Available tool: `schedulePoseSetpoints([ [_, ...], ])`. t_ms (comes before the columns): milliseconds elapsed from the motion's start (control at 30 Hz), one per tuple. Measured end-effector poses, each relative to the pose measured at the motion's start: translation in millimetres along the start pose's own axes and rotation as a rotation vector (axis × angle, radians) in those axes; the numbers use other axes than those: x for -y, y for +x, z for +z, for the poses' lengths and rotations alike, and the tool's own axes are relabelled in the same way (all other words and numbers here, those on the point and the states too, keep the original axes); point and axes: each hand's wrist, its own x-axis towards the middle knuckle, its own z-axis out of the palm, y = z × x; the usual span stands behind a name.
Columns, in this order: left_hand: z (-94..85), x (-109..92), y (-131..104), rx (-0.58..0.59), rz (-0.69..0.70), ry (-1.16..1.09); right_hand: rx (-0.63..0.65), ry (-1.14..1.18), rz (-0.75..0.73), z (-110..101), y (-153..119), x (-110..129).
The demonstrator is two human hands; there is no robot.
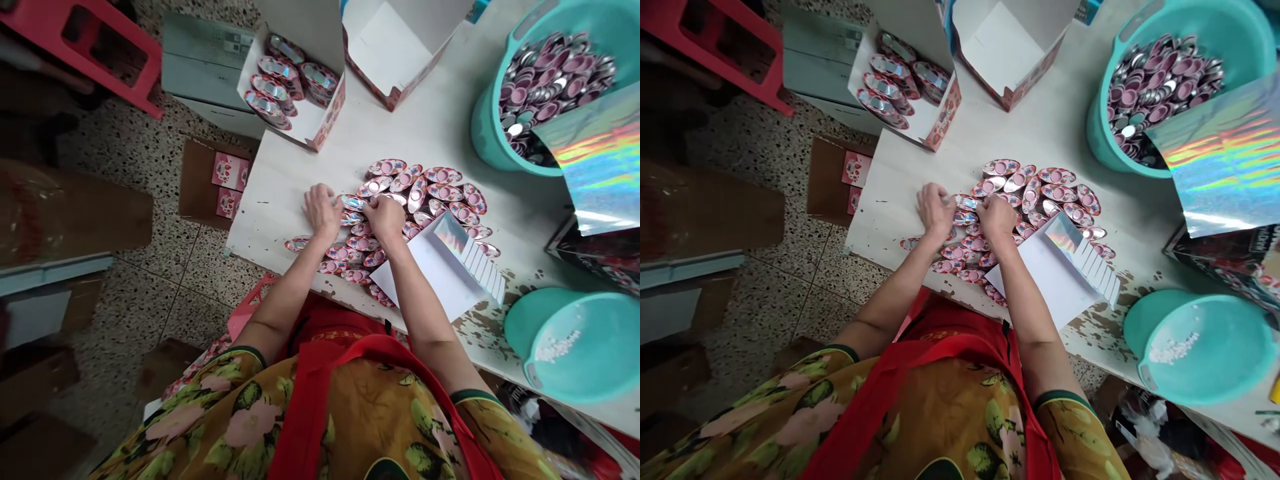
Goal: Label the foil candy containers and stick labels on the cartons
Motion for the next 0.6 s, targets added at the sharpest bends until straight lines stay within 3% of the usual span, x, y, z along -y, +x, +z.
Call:
schedulePoseSetpoints([
  [67,-5.2,0.3,2.2,0.020,-0.035,-0.007,-0.035,0.012,0.000,-10.2,-4.4,-4.9],
  [133,-13.1,-0.9,4.0,0.072,-0.028,-0.018,-0.109,0.062,-0.064,-34.5,-12.8,-25.0],
  [200,-19.1,-5.9,3.0,0.104,0.026,-0.027,-0.244,0.095,-0.114,-67.9,-24.4,-63.5],
  [300,-15.2,-25.2,-10.8,0.125,0.171,-0.078,-0.471,-0.015,0.067,-111.2,-43.3,-140.9],
  [367,-1.4,-47.2,-29.8,0.189,0.313,-0.121,-0.429,-0.152,0.212,-122.1,-52.7,-187.2],
  [433,20.5,-74.8,-53.8,0.279,0.465,-0.127,-0.361,-0.227,0.227,-118.5,-58.4,-217.1],
  [600,86.0,-140.8,-106.6,0.483,0.899,0.004,-0.347,-0.056,0.123,-103.2,-61.4,-231.0],
])
